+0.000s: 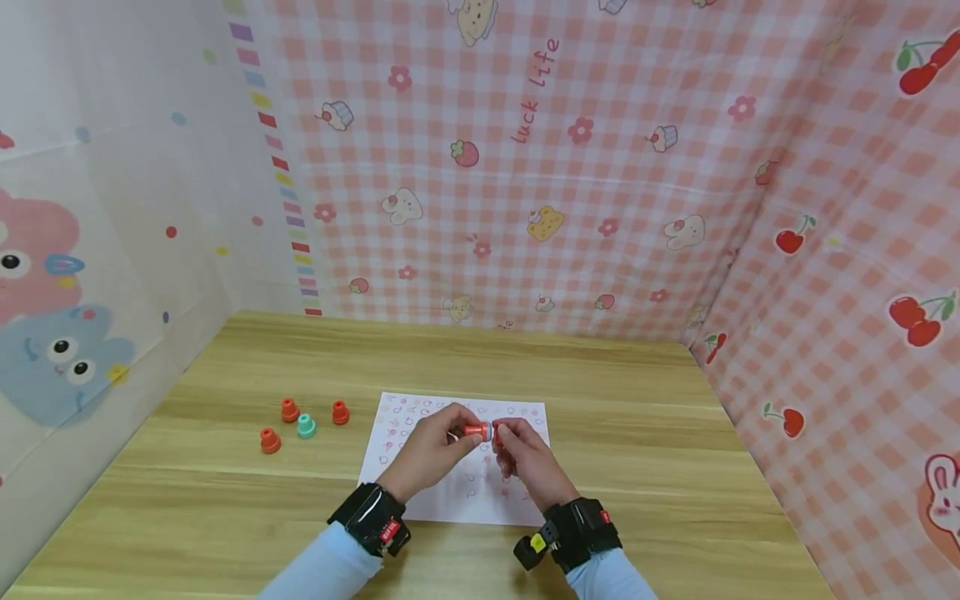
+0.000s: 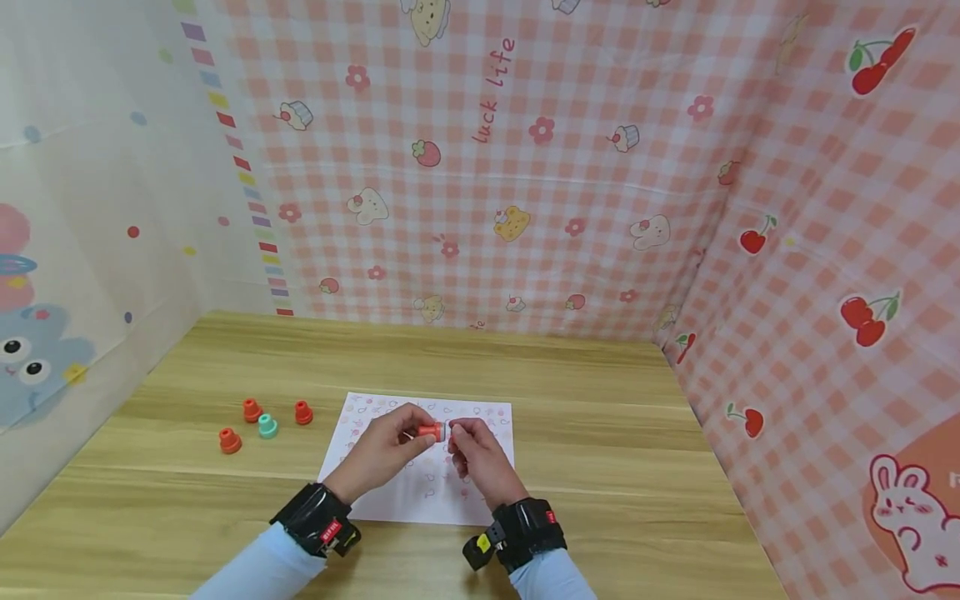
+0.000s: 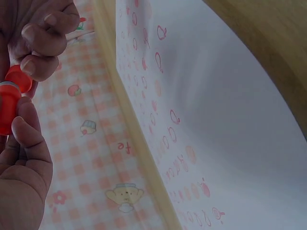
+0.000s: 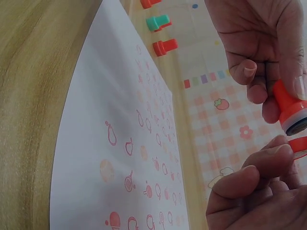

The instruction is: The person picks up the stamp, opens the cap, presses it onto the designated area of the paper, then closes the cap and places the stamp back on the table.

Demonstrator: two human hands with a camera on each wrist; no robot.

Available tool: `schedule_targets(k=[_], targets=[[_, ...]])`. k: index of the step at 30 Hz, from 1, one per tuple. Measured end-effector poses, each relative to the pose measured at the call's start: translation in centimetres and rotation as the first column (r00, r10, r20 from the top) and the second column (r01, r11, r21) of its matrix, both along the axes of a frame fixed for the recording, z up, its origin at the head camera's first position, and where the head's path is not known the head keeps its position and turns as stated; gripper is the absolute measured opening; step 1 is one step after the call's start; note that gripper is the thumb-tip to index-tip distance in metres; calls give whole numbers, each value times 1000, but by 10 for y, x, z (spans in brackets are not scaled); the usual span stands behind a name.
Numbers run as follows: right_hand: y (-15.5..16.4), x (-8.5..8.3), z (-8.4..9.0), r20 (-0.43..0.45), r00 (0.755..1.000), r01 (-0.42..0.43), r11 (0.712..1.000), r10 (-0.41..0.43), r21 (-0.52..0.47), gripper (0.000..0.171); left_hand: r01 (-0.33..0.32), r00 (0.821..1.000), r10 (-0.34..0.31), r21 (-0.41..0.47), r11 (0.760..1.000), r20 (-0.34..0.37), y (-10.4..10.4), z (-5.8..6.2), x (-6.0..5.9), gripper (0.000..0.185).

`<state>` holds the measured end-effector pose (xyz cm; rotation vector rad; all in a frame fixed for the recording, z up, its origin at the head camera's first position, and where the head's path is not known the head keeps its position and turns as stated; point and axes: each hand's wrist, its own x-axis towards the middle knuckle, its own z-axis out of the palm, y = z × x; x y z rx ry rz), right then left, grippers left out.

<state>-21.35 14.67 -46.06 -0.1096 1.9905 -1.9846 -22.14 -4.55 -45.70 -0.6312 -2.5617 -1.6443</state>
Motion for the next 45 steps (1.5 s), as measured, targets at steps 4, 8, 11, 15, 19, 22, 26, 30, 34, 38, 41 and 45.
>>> schedule_targets(k=[4, 8, 11, 15, 19, 22, 26, 30, 34, 38, 41, 45], targets=[[0, 0, 0, 2, 1000, -10, 1000, 10, 0, 36, 15, 1000, -15, -10, 1000, -12, 2, -2, -1, 9], [0, -1, -2, 4, 1000, -20, 1000, 20, -5, 34, 26, 999, -27, -23, 999, -30, 3, -3, -2, 9], [0, -2, -2, 6, 1000, -28, 1000, 28, -9, 34, 30, 999, -31, -34, 999, -32, 3, -2, -2, 10], [-1, -3, -3, -5, 999, -40, 999, 40, -16, 35, 29, 999, -30, -43, 999, -29, 4, -1, -2, 11], [-1, -2, -3, -24, 999, -38, 999, 38, -17, 32, 22, 999, -23, -42, 999, -38, 6, -1, -2, 11], [0, -2, -2, -42, 999, -24, 999, 23, -23, 27, 14, 999, -15, -24, 1000, -42, 9, 1, 0, 11], [0, -2, 0, -71, 997, 1, 999, -4, -44, 19, 3, 1000, -3, 22, 1000, -16, 14, 5, 1, 10], [-1, -4, 2, -93, 995, 16, 998, -22, -63, 18, -23, 999, 21, 60, 998, 33, 18, 7, 0, 10], [-4, -4, 0, -91, 995, 25, 997, -32, -76, 20, -41, 998, 38, 73, 996, 51, 19, 9, 0, 11], [-6, -4, -2, -106, 992, 62, 996, -69, -68, 20, -24, 999, 22, 53, 998, 34, 19, 10, -2, 11], [-8, -6, -1, -117, 988, 91, 994, -97, -59, 23, -5, 1000, 5, 9, 1000, 2, 17, 13, -6, 11], [-8, -7, -2, -85, 992, 84, 995, -88, -51, 29, 18, 1000, -19, -50, 999, -18, 15, 15, -11, 10]])
